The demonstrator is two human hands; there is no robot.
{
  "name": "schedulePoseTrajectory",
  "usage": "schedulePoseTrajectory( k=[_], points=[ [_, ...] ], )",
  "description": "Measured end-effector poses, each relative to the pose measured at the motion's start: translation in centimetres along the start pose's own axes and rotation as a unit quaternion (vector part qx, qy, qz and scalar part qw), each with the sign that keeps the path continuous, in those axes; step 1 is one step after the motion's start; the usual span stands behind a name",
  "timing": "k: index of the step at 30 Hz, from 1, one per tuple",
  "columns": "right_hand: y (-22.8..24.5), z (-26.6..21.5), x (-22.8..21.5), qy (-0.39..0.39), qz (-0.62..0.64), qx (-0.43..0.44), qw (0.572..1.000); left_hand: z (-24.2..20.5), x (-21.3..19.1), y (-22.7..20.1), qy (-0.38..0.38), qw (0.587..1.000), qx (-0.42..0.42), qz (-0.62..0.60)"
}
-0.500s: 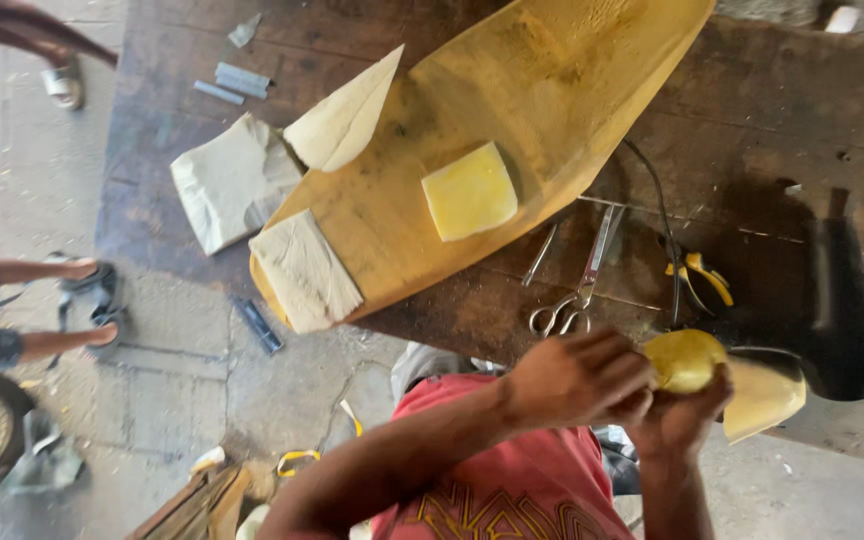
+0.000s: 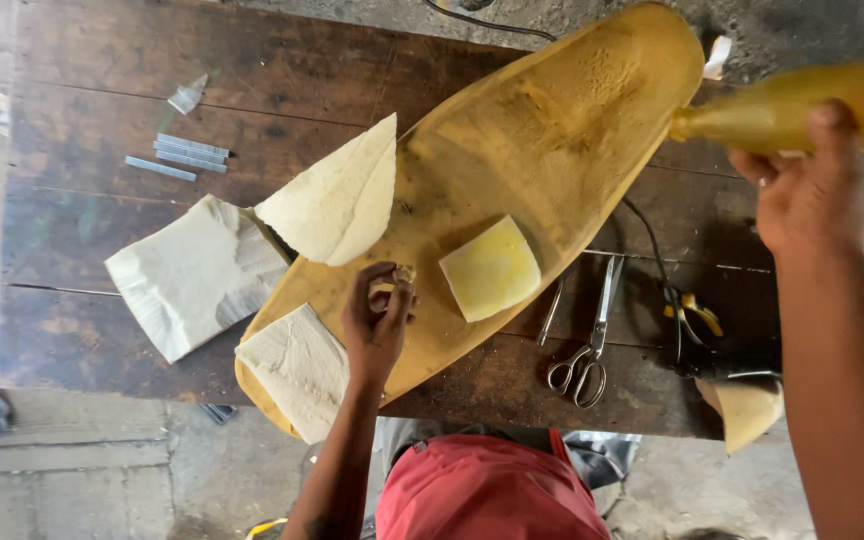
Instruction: The person cuts a piece of white foam, applies a yellow liquid from a bottle, and uses a heat gun to bond the foam to a yellow surfboard. The person also handles a cloth and places the foam on the board.
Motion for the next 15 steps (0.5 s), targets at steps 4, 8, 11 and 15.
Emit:
schedulePoseTrajectory(
  k=[4, 8, 11, 15],
  points=[
    [-0.7, 1.5, 6.9, 0.042, -0.106, -0.113, 0.987, 1.0, 1.1, 2.3, 0.017, 0.998, -0.043, -0.037],
    [-1.3, 2.3, 9.5, 0.112, -0.115, -0.074, 0.984, 1.2, 1.6, 2.0, -0.032, 0.997, -0.004, 0.073],
    [-2.0, 3.0, 9.6, 0.129, -0.126, -0.060, 0.982, 1.3, 1.4, 1.4, -0.042, 0.995, 0.040, 0.077],
    [-2.8, 4.1, 8.9, 0.123, -0.128, -0.022, 0.984, 1.3, 1.3, 1.0, -0.062, 0.988, 0.084, 0.115]
  ],
)
Point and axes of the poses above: each hand's wrist, its own z-axis towards the middle knuckle, its own x-axis out of the palm, y = z × x, the point moved 1 cm from there along z, towards the middle knuckle, and after that the axes turned 9 degrees about -y, right-handed, at the moved point
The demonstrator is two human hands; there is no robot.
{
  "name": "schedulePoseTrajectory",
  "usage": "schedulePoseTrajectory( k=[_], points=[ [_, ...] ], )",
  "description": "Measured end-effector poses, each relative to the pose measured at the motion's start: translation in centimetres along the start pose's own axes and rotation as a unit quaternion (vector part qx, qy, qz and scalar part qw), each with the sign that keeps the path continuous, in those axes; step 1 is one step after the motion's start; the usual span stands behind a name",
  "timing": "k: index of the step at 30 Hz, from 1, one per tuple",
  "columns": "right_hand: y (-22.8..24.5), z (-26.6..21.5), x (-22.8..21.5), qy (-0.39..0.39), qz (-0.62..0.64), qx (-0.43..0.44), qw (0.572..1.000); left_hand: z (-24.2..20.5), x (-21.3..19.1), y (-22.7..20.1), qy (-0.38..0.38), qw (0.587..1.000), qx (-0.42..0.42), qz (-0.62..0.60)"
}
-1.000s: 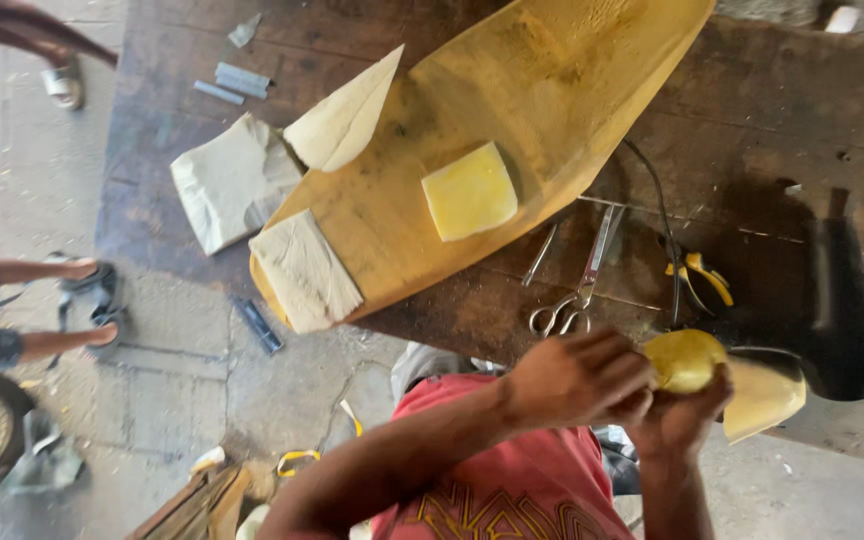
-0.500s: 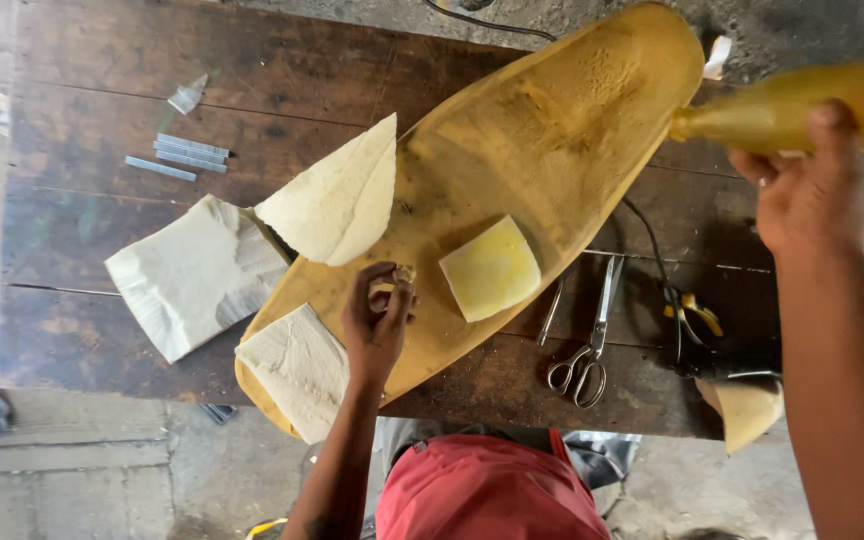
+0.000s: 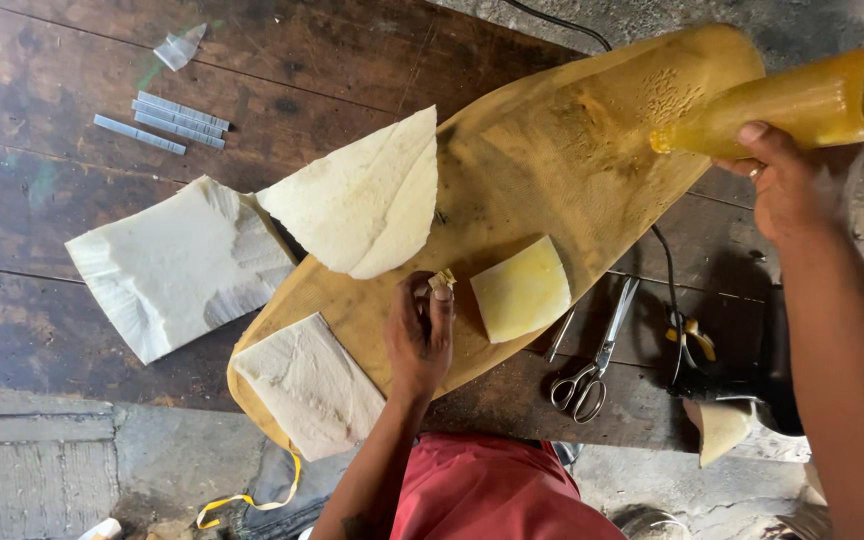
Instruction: The person cuts a piece of white foam, applies a yellow liquid from a bottle, and uses a heat gun to bond the foam to a yellow surfboard. The person also handles a cloth and places the foam on the board.
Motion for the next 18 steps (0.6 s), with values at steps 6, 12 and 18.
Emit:
schedulePoseTrajectory(
  k=[6, 12, 18],
  points=[
    [-0.65, 0.56, -0.87, 0.000, 0.021, 0.033, 0.999, -0.06, 0.12, 0.59, -0.018, 0.999, 0.033, 0.020],
    [-0.79, 0.88, -1.15, 0.003, -0.005, 0.028, 1.000, -0.17, 0.39, 0.33, -0.042, 0.998, 0.048, 0.018],
    [-0.75, 1.00, -1.01, 0.012, -0.049, 0.018, 0.999, -0.17, 0.29, 0.21, -0.046, 0.997, 0.054, 0.012]
  ],
)
Point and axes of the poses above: each hand's wrist, its own z-axis towards the middle knuckle, its own x-axis out of the palm, y = z × x, the point moved 1 cm from there along z, towards the middle knuckle, and after that the axes turned 9 degrees about -y, right-handed, at the moved point
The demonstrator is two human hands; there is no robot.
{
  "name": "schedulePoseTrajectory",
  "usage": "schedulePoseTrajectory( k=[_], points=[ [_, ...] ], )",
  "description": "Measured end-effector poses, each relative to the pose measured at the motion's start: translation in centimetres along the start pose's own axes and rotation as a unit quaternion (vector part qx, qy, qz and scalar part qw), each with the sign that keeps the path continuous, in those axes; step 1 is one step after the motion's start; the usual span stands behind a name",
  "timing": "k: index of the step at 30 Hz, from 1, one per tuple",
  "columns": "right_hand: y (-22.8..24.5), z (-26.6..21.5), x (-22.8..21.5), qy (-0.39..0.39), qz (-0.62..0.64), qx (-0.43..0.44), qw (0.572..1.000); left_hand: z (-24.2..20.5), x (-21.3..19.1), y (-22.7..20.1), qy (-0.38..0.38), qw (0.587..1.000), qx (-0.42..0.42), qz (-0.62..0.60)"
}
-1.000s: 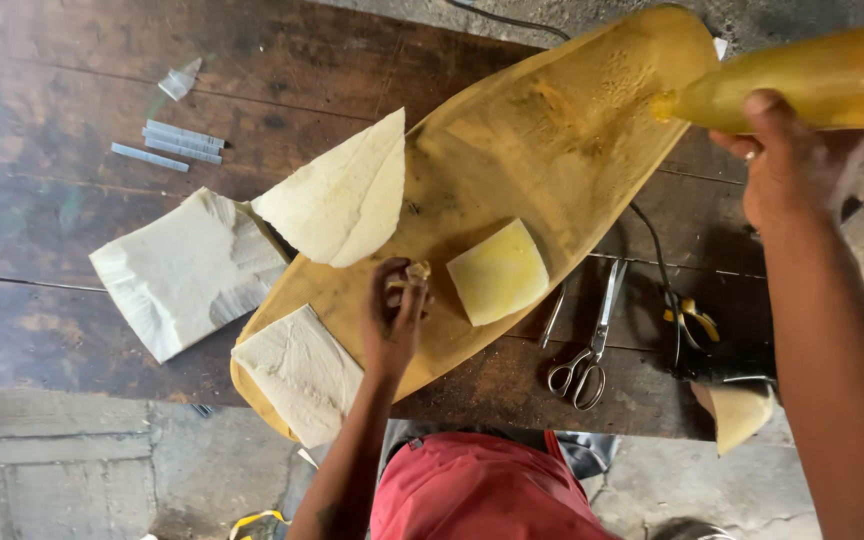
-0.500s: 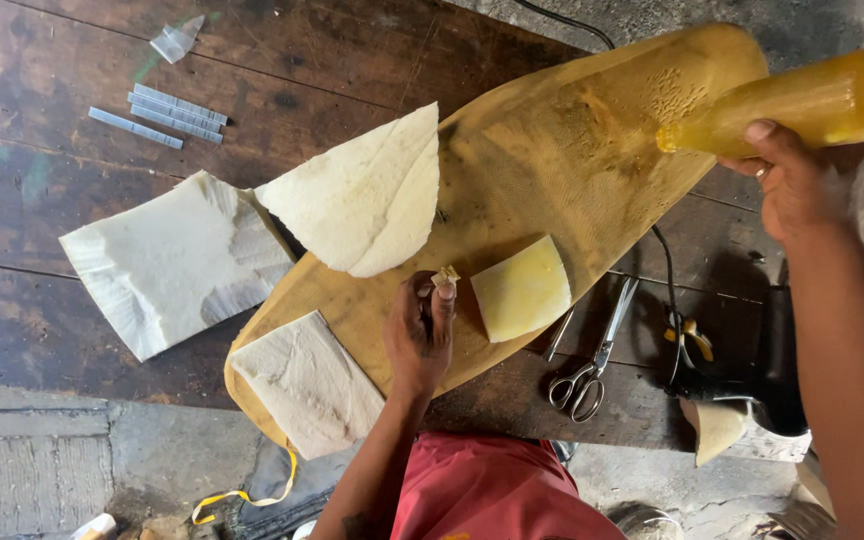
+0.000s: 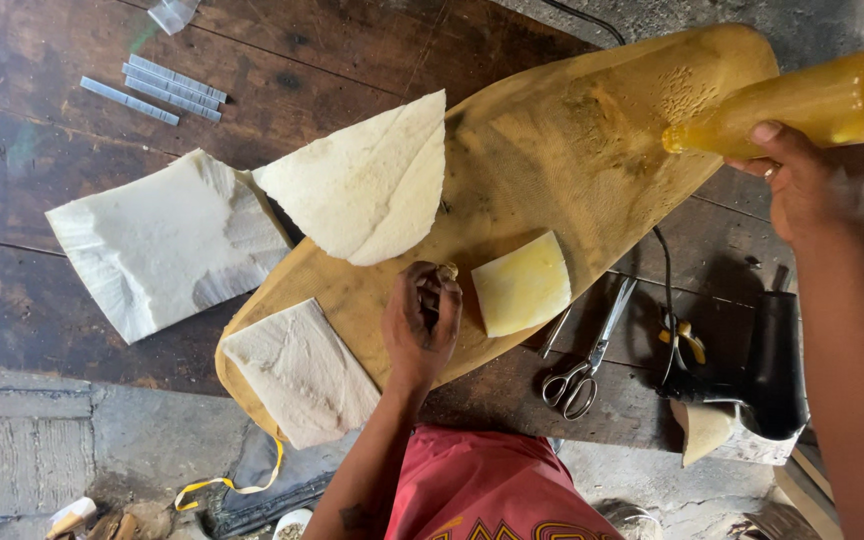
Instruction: The person cuts a piece of white foam, applies a yellow liquid from a bottle, and uses a heat gun to bond the foam to a yellow surfboard. The person also handles a cloth and places the foam on the board.
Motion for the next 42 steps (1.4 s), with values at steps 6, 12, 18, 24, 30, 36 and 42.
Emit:
schedulePoseTrajectory(
  k=[6, 12, 18, 24, 30, 36, 42],
  points=[
    [0.0, -0.1, -0.2, -0.007, -0.063, -0.050, 0.997, -0.3, 0.0, 0.5, 0.004, 1.000, 0.006, 0.006],
    [0.5, -1.6, 1.2, 0.056, -0.221, -0.259, 0.939, -0.2, -0.2, 1.0, 0.005, 0.999, 0.034, 0.009],
    [1.9, -2.6, 3.6, 0.109, -0.166, -0.268, 0.943, -0.1, -0.4, 0.7, 0.002, 0.999, -0.005, -0.036],
    [2.0, -2.1, 3.3, 0.096, -0.157, -0.244, 0.952, 0.1, -0.8, 0.6, 0.003, 0.999, 0.021, -0.040],
    [0.5, -1.3, 2.6, 0.116, -0.180, -0.161, 0.963, 0.0, -1.1, 1.0, 0.014, 0.998, 0.023, -0.048],
    [0.5, -1.9, 2.9, 0.180, -0.117, -0.291, 0.932, 0.1, -0.7, 1.5, 0.016, 0.999, 0.026, -0.035],
    [0.3, -2.0, 3.4, 0.142, -0.121, -0.227, 0.956, 0.1, -0.9, 1.4, 0.005, 0.999, 0.035, -0.012]
  ],
)
Point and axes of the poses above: each hand's wrist, its own z-axis towards the middle knuckle, its own x-axis out of the palm, y = z × x, the point moved 1 cm from there along z, towards the middle knuckle, and after that the axes turned 9 degrees about -y, right-handed, at the moved point
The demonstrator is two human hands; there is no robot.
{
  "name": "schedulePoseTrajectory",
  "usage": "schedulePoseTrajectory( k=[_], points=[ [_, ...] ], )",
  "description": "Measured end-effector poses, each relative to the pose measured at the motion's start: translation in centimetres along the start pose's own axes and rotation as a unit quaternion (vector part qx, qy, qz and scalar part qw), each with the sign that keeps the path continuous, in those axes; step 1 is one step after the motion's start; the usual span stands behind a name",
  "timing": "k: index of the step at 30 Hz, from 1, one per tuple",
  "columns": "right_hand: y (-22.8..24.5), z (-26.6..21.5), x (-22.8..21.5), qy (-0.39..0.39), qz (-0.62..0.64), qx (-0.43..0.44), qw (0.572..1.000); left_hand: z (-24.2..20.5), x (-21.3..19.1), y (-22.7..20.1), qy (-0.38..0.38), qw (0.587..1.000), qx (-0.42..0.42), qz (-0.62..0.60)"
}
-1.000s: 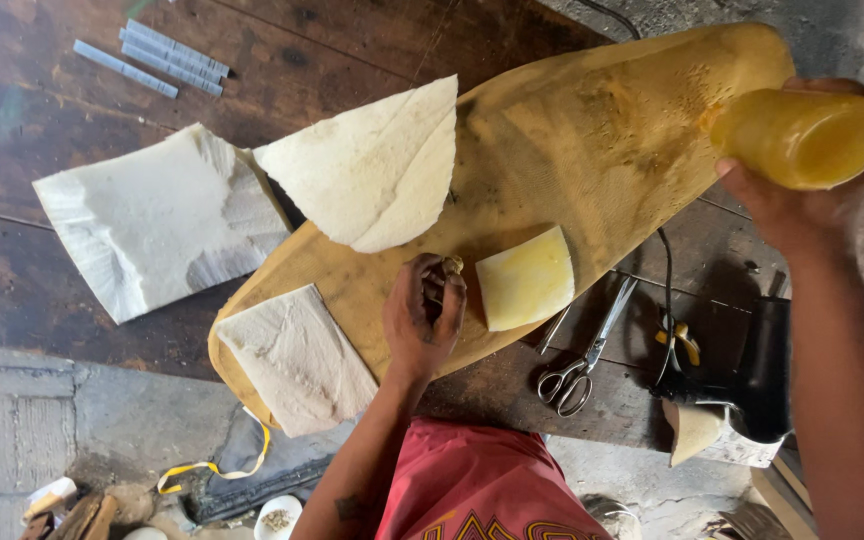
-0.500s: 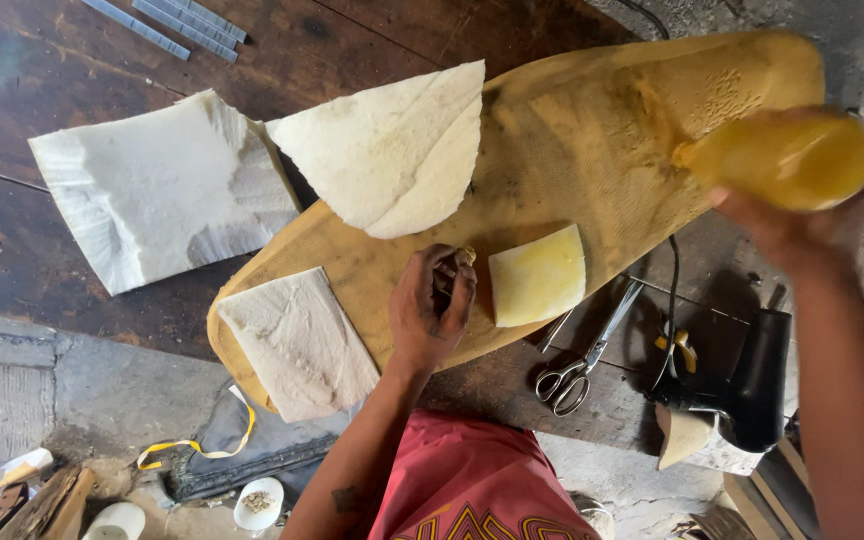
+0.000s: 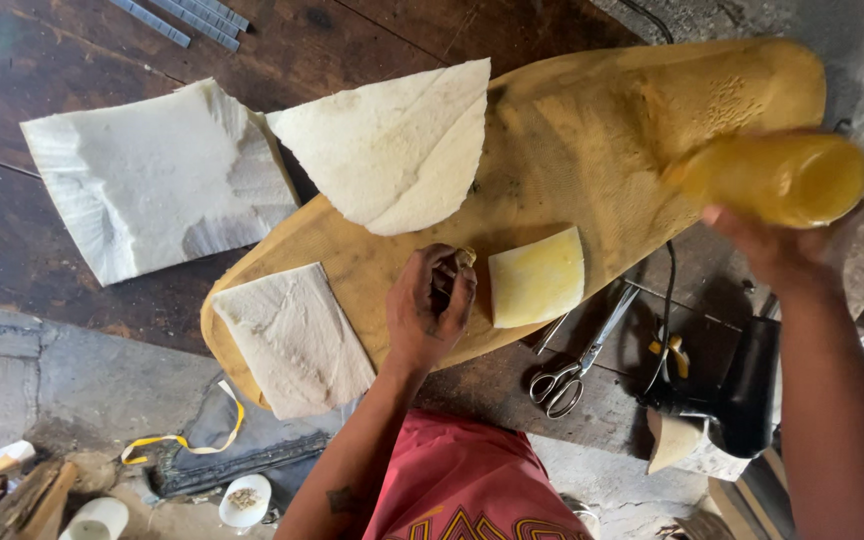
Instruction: The person cuts a piece of white foam, applies a yellow liquid from a bottle, and uses a heat gun to bond the foam to a yellow surfboard. The person also handles a cloth and places the foam on the board.
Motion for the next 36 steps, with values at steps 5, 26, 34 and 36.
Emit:
schedulePoseTrajectory(
  k=[5, 26, 34, 36],
  points=[
    [0.7, -1.6, -0.1, -0.009, 0.013, 0.032, 0.999, -0.5, -0.3, -0.3, 0.009, 0.999, -0.029, -0.035],
    [0.9, 3.3, 3.7, 0.059, -0.165, -0.103, 0.979, -0.4, 0.1, 1.0, 0.001, 0.999, 0.020, -0.029],
    [-0.4, 2.2, 2.4, 0.041, -0.082, 0.014, 0.996, -0.3, -0.2, 1.2, 0.014, 0.998, 0.020, -0.053],
    [-1.1, 2.4, 2.9, 0.007, -0.082, -0.031, 0.996, -0.3, -0.1, 1.2, 0.010, 0.999, 0.006, -0.042]
  ],
)
Point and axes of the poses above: each hand's wrist, its own z-axis towards the middle knuckle, its own x-axis out of the palm, y = z × x, the point moved 1 cm from there along z, towards the middle knuckle, and after that the axes turned 9 degrees about -y, right-handed, at the moved point
